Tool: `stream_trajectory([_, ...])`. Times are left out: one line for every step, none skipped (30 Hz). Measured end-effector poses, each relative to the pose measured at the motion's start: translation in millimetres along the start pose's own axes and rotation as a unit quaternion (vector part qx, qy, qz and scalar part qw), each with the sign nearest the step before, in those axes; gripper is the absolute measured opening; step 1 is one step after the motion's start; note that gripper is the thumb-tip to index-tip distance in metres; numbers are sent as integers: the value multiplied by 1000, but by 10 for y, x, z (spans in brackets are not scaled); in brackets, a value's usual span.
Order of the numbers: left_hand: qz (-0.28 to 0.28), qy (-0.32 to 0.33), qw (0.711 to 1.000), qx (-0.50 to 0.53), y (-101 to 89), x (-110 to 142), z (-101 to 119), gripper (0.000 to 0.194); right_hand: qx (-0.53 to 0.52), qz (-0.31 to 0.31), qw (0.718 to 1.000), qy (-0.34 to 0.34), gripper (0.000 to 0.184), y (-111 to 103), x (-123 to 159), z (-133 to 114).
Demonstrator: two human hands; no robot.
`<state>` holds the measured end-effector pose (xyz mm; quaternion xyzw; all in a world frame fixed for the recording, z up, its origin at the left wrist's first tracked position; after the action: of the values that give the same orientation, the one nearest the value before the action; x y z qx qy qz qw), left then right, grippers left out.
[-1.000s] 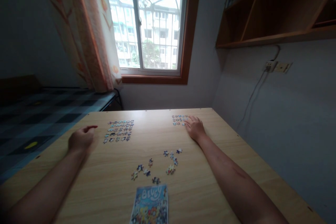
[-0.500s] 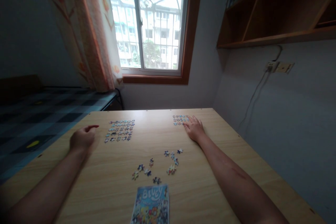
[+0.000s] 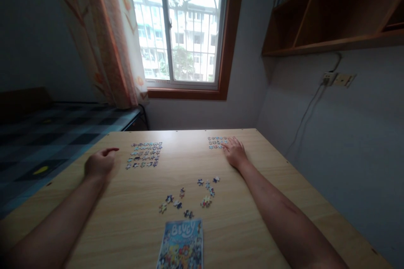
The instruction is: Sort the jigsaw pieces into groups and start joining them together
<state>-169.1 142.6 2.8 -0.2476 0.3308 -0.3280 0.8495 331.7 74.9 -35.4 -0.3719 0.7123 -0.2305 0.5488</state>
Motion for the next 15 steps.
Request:
stream_trajectory([-1,-1,1000,1,-2,3,3,35,-12,1,1000,-1,34,-29,-3,-19])
stream_trajectory([-3,-2,1000,3,-3,5,4,35,-23,-4,1000,-5,34,-66,-7,-41])
stream_trajectory([-5,-5,1000,3,-1,5,2,36,-33,-13,999,-12,33,-110,-14,-66])
stream_trajectory([-6,-7,1000,4,2,3,-3,36,-42,-27,999,-22,33,-162,-22,-94])
stream_trajectory([-7,-10,1000,5,6,0,-8,37,-56,-54,996,-35,32,-219,-32,-124])
stream_trajectory([-8,-11,1000,6,11,-4,-14,37,-72,-100,991,-47,32,-279,-44,-156])
stream_trajectory([-7,-11,1000,7,15,-8,-18,37,-91,-160,981,-59,34,-339,-55,-190])
stream_trajectory([-8,-12,1000,7,18,-11,-19,38,-115,-258,957,-68,36,-392,-60,-224])
stream_trajectory([-9,-13,1000,7,19,-12,-18,38,-134,-348,925,-69,37,-444,-63,-258])
stream_trajectory([-10,-14,1000,7,18,-11,-14,38,-141,-414,897,-65,38,-492,-66,-291])
stream_trajectory([-11,-15,1000,7,16,-8,-8,38,-139,-456,877,-59,39,-531,-67,-322])
stream_trajectory([-11,-16,1000,7,11,-2,-1,38,-134,-479,866,-54,39,-558,-66,-354])
stream_trajectory([-11,-16,1000,7,6,4,7,38,-126,-488,862,-50,38,-573,-62,-383])
stream_trajectory([-10,-15,1000,7,1,11,14,38,-122,-488,863,-50,37,-576,-56,-411])
stream_trajectory([-9,-13,1000,9,-3,17,20,38,-121,-482,866,-53,34,-570,-49,-436])
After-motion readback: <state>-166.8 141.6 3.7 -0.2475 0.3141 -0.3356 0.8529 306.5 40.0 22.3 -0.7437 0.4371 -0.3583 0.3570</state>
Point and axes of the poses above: each hand's wrist, its own x-axis away from the middle knuckle, its own y-axis out of the palm, z = x × y, the point moved 1 cm from there along -x, towards the middle knuckle, and after that the axes turned 11 degrees about z, right-handed, at the moved point
